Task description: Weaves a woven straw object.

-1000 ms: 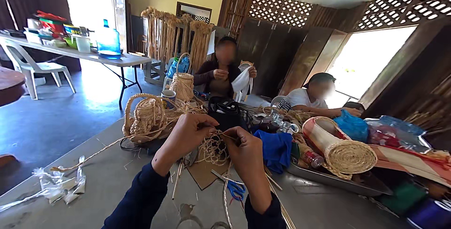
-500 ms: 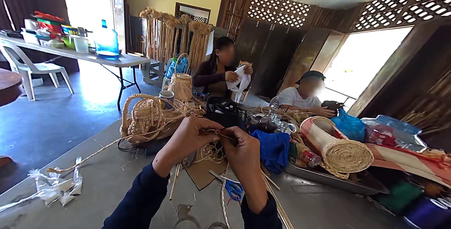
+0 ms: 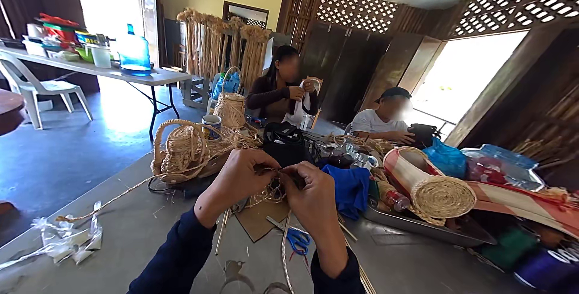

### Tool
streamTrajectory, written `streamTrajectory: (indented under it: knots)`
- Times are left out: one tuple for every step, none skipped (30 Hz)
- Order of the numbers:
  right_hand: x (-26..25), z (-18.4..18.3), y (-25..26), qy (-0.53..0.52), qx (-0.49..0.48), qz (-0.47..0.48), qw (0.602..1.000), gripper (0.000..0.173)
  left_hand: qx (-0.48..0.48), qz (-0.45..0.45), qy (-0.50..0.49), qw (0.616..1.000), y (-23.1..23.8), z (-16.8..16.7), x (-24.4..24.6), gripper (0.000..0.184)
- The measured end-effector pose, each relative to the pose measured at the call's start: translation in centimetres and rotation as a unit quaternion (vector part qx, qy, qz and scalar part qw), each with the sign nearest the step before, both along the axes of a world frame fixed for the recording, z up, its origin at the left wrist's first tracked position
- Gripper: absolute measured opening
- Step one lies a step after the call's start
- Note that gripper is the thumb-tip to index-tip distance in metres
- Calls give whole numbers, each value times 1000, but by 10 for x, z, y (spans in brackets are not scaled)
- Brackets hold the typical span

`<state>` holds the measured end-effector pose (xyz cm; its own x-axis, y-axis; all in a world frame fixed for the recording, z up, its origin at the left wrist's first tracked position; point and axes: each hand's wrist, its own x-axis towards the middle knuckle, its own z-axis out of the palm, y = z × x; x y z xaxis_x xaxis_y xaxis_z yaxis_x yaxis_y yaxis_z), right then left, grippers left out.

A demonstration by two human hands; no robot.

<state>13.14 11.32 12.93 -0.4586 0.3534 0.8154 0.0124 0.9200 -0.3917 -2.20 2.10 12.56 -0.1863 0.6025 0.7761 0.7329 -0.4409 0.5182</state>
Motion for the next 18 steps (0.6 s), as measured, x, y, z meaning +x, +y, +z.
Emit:
streamTrajectory:
  knots:
    - [1,1,-1,-3,3,-3,1000,11,2,-5,-2,1000,0,0,0,9]
    - [2,1,-1,-4,5,-6,1000,11,5,-10,-2,1000,0,0,0,9]
    - [2,1,-1,-3,7,-7,1000,11,8,-15,-2,1000,0,-1,-1,8]
    - [2,1,-1,-2,8,-6,1000,11,7,-20,-2,1000,-1,-1,-1,8]
    - [2,1,-1,-1,8,-4,1000,11,6,-24,-4,1000,-1,-1,-1,8]
    - [3,1,-1,-1,6,-2,1000,11,5,-29,-5,1000,-1,0,-2,8]
    - [3,1,-1,-2,4,-2,1000,10,6,-33,-5,999,-1,-1,-2,8]
    - [4,1,-1,-4,1,-1,1000,10,7,-36,-4,999,0,-1,-2,8]
    - [4,1,-1,-3,0,-1,1000,10,10,-38,-4,999,1,-2,-2,8]
    - [5,2,-1,-3,-1,0,1000,10,12,-40,-5,999,2,-2,-3,8]
    - [5,2,0,-3,-1,2,1000,10,14,-40,-9,999,3,-2,-3,8]
    - [5,3,0,-4,-1,2,1000,9,12,-38,-12,999,3,-3,-2,8]
    - [6,3,-1,-6,-2,3,1000,9,8,-37,-15,999,3,-3,-2,8]
    - [7,3,-1,-9,-6,3,1000,9,4,-36,-18,999,4,-4,-1,8]
    - [7,4,-1,-13,-9,3,1000,9,1,-36,-21,999,5,-5,-1,8]
    - [7,4,-2,-17,-14,4,1000,9,-2,-36,-26,999,4,-5,-2,7]
    - [6,4,-2,-22,-17,6,1000,9,-4,-32,-32,999,3,-5,-2,7]
    - [5,5,-2,-24,-21,8,999,9,-7,-31,-36,999,3,-4,-2,6]
